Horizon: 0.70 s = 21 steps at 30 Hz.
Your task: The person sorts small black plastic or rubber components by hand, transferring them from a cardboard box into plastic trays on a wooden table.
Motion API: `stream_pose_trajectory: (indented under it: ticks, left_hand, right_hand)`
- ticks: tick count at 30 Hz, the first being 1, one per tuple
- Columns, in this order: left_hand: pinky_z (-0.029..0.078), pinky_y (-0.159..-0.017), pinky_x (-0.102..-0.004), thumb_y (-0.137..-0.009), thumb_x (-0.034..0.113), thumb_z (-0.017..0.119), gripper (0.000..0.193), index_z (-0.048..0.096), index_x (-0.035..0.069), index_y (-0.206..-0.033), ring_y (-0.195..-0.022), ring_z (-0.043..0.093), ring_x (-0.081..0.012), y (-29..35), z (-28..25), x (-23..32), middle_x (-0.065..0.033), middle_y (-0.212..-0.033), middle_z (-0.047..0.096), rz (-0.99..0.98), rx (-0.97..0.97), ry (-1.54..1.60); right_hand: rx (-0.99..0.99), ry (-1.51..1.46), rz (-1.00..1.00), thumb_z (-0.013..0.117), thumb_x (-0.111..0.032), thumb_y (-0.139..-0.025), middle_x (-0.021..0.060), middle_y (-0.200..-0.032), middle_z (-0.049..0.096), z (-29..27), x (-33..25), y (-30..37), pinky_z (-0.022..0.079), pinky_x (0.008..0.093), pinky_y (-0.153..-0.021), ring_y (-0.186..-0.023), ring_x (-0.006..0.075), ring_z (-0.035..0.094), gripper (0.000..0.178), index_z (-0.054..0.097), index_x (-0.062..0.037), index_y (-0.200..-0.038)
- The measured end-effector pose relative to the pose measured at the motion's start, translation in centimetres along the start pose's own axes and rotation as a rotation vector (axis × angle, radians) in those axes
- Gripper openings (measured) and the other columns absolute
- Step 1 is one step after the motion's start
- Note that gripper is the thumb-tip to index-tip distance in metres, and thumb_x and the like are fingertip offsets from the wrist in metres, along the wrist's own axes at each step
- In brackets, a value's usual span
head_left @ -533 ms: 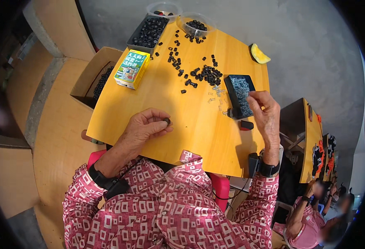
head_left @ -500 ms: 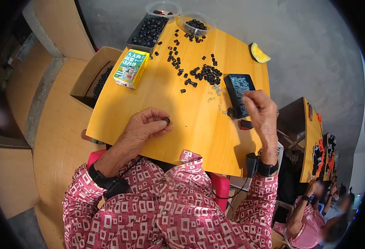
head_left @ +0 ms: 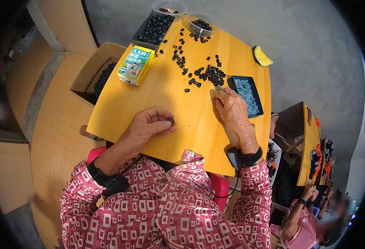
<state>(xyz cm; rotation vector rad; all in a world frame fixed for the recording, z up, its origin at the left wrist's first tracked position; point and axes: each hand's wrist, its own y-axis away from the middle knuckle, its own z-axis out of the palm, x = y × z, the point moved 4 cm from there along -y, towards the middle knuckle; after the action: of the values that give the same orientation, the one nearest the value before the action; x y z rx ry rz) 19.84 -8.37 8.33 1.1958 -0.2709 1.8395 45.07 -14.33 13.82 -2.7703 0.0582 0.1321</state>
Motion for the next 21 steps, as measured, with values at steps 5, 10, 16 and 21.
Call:
stream_pose_trajectory:
  ticks: [5,10,16,21]
  left_hand:
    - [0.056,-0.084,-0.0261,-0.093,0.005,0.064,0.019,0.061,0.003,-0.111,-0.095,0.068,-0.0167,0.0,-0.2,0.0,-0.0068,-0.104,0.066,-0.003,0.009,0.011]
    - [0.056,-0.084,-0.026,-0.093,0.005,0.064,0.018,0.061,0.003,-0.111,-0.095,0.068,-0.0167,0.0,0.0,0.1,-0.0067,-0.105,0.066,0.003,-0.004,0.014]
    - [0.056,-0.085,-0.0265,-0.093,0.005,0.064,0.019,0.061,0.003,-0.111,-0.096,0.068,-0.017,0.0,0.0,0.1,-0.0063,-0.105,0.066,0.001,-0.007,0.003]
    - [0.056,-0.086,-0.0268,-0.093,0.004,0.064,0.019,0.061,0.003,-0.111,-0.096,0.068,-0.0171,0.0,0.0,0.2,-0.0062,-0.106,0.065,-0.013,-0.007,-0.004]
  right_hand:
    - [0.009,-0.045,0.039,0.066,-0.006,-0.083,0.0124,-0.085,0.061,-1.5,0.0,0.0,0.054,0.0412,-0.066,-0.077,0.0334,0.064,0.008,0.065,-0.0018,-0.088]
    - [0.044,-0.066,0.059,0.067,-0.007,-0.083,0.0126,-0.083,0.061,-2.1,0.5,-0.3,0.053,0.0409,-0.065,-0.076,0.0331,0.064,0.009,0.066,-0.0023,-0.09]
    - [0.053,-0.007,-0.003,0.067,-0.008,-0.083,0.0138,-0.082,0.06,-0.6,-0.6,-1.9,0.054,0.0421,-0.066,-0.077,0.0337,0.064,0.008,0.067,-0.0022,-0.088]
    - [0.022,-0.02,0.056,0.064,-0.007,-0.083,0.0141,-0.084,0.061,0.8,0.4,-1.8,0.055,0.043,-0.068,-0.079,0.0347,0.064,0.007,0.066,-0.0011,-0.085]
